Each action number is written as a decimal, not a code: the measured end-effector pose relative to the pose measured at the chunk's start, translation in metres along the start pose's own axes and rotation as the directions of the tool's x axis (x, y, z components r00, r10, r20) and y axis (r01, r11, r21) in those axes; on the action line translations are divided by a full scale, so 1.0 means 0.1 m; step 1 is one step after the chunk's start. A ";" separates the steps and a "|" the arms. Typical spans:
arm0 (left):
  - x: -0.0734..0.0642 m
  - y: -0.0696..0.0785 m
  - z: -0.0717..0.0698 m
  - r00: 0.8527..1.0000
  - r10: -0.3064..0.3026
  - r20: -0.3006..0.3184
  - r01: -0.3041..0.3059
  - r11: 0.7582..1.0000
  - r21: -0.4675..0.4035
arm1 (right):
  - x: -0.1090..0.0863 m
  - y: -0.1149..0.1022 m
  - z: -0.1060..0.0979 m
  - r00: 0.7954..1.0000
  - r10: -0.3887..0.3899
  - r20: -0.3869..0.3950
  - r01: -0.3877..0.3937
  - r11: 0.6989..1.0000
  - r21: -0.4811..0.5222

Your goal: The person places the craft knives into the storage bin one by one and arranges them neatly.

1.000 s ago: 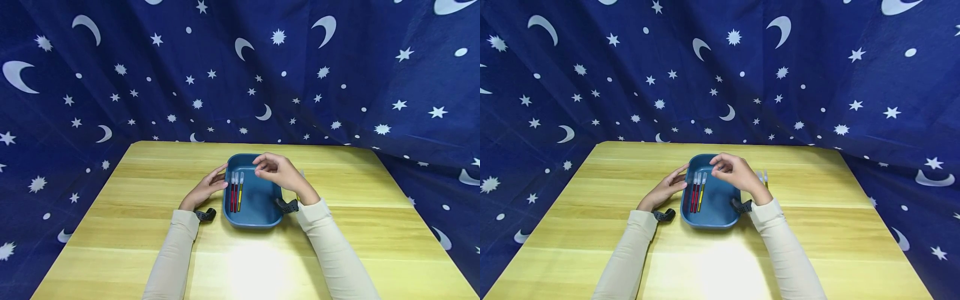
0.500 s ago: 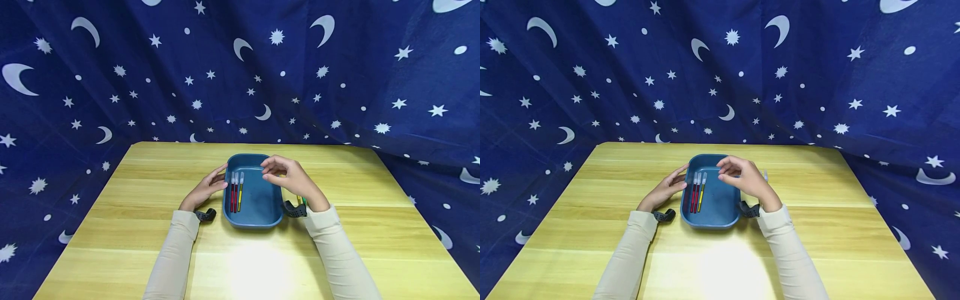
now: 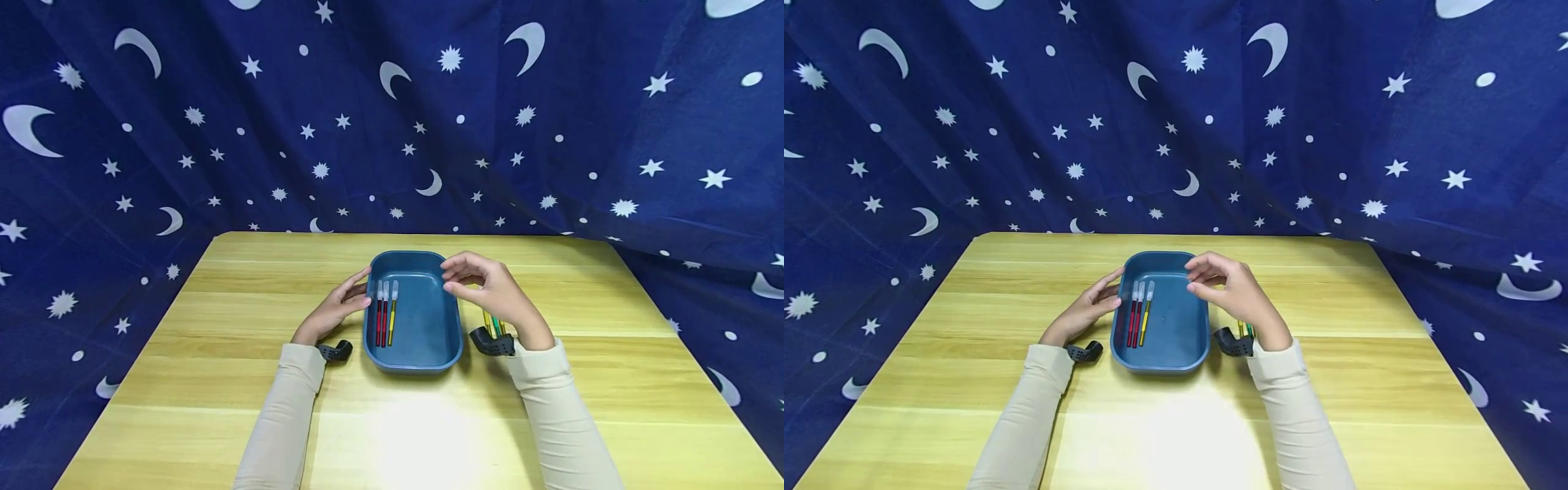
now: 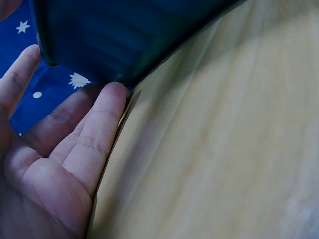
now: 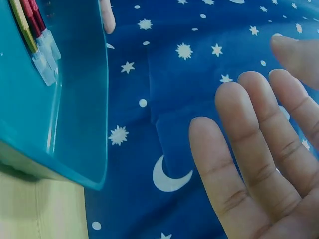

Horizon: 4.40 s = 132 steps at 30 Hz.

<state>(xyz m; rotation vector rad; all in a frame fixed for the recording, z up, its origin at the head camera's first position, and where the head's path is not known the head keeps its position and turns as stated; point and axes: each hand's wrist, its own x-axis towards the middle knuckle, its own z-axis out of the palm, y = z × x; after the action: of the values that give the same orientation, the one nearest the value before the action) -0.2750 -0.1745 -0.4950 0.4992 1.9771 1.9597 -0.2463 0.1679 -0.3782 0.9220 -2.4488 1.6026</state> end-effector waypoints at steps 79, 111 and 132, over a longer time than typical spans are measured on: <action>0.01 -0.02 -0.02 1.000 -0.007 -0.003 0.007 1.000 0.005 | -0.26 1.05 -0.52 0.799 0.595 -0.087 -0.597 0.802 0.009; 0.01 0.02 0.00 1.000 -0.002 0.005 0.002 1.000 -0.006 | -0.23 1.05 -0.43 0.716 0.686 -0.128 -0.697 0.712 -0.082; 0.01 0.03 0.00 1.000 0.008 0.010 -0.008 1.000 -0.018 | -0.16 0.88 -0.56 0.811 0.582 -0.062 -0.562 0.805 0.192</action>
<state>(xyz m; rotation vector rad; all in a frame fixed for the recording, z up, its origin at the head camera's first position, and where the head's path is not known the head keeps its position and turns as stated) -0.2757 -0.1738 -0.4924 0.5126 1.9520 1.9742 -0.2925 0.2468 -0.4301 0.0555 -2.6934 1.9797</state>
